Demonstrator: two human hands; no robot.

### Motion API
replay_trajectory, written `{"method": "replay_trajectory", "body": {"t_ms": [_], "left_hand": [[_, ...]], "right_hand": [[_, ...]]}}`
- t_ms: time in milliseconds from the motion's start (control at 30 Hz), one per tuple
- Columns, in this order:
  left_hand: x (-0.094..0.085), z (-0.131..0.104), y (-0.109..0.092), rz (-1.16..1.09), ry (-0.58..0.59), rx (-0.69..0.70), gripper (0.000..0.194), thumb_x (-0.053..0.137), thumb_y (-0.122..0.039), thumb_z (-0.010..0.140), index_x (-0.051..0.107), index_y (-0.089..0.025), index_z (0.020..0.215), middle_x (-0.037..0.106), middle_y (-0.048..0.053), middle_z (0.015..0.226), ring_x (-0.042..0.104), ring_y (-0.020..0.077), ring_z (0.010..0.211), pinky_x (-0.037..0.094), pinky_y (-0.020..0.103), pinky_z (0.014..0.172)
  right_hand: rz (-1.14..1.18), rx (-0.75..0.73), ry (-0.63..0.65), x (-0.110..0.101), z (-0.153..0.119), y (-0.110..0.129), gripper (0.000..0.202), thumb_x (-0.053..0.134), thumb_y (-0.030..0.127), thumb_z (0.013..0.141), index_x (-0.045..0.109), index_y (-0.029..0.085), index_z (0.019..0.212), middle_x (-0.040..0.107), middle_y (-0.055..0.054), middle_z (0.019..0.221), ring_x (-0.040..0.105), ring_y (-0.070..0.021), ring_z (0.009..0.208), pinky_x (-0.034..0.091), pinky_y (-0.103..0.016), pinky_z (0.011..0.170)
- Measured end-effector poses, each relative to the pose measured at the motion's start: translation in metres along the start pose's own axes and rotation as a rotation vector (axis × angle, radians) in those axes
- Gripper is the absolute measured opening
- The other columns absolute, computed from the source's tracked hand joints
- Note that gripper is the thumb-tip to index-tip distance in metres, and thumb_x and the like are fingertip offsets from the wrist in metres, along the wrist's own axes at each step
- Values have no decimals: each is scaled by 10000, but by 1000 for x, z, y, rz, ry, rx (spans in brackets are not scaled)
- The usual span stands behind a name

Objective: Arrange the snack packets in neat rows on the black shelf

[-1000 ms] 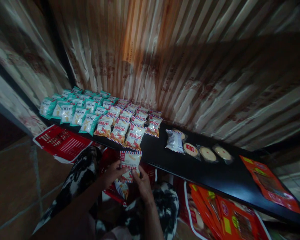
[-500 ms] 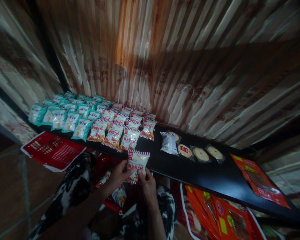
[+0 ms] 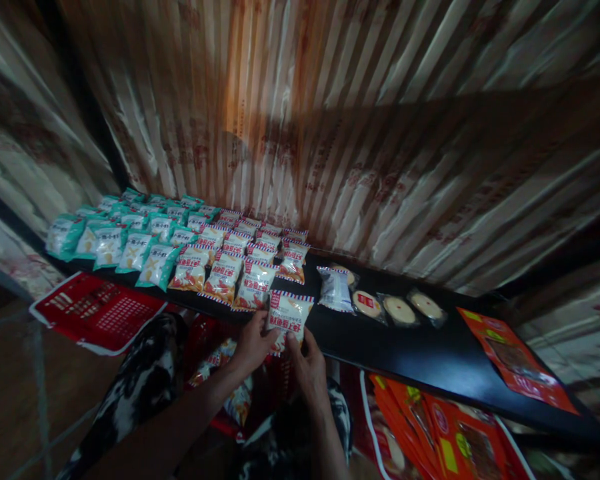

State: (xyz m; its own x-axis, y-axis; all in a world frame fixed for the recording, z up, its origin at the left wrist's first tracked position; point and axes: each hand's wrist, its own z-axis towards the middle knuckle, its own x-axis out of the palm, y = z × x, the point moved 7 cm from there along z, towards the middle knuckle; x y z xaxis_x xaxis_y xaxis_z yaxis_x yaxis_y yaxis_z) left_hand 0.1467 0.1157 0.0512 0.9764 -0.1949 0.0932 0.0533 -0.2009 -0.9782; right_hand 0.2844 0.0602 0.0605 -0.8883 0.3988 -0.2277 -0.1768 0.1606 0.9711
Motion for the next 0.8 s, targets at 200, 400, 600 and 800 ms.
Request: {"method": "replay_trajectory", "body": {"t_ms": [200,400,600,800], "left_hand": [[5,9,0,120,-4,63,262,627,-209,718,540,-179,963,685,75,944,631,200,871,478,275,754],[12,16,1,161,-20,102,284,597,-224,742,546,-190,1019,669,80,999,617,208,914,453,291,817],[15,12,-16,264,-71,150,373,572,-184,728,528,-189,1098,650,77,1040,603,215,943,445,312,841],[22,9,-16,293,-52,168,482,529,-145,728,458,-166,1204,591,105,1161,579,211,1028,442,334,909]], "right_hand": [[-223,-24,-60,-13,5,11,565,544,579,716,633,160,1084,709,-99,929,647,-271,827,479,-340,717],[-362,-26,-95,-21,13,19,495,527,579,719,668,217,1026,715,-70,841,645,-270,788,457,-330,660],[-225,-69,-52,-19,24,17,503,531,544,738,647,171,1055,712,-90,910,648,-254,788,473,-321,678],[-275,-68,-59,-20,32,15,493,503,537,752,654,156,1026,710,-87,801,645,-243,718,477,-325,667]]}}
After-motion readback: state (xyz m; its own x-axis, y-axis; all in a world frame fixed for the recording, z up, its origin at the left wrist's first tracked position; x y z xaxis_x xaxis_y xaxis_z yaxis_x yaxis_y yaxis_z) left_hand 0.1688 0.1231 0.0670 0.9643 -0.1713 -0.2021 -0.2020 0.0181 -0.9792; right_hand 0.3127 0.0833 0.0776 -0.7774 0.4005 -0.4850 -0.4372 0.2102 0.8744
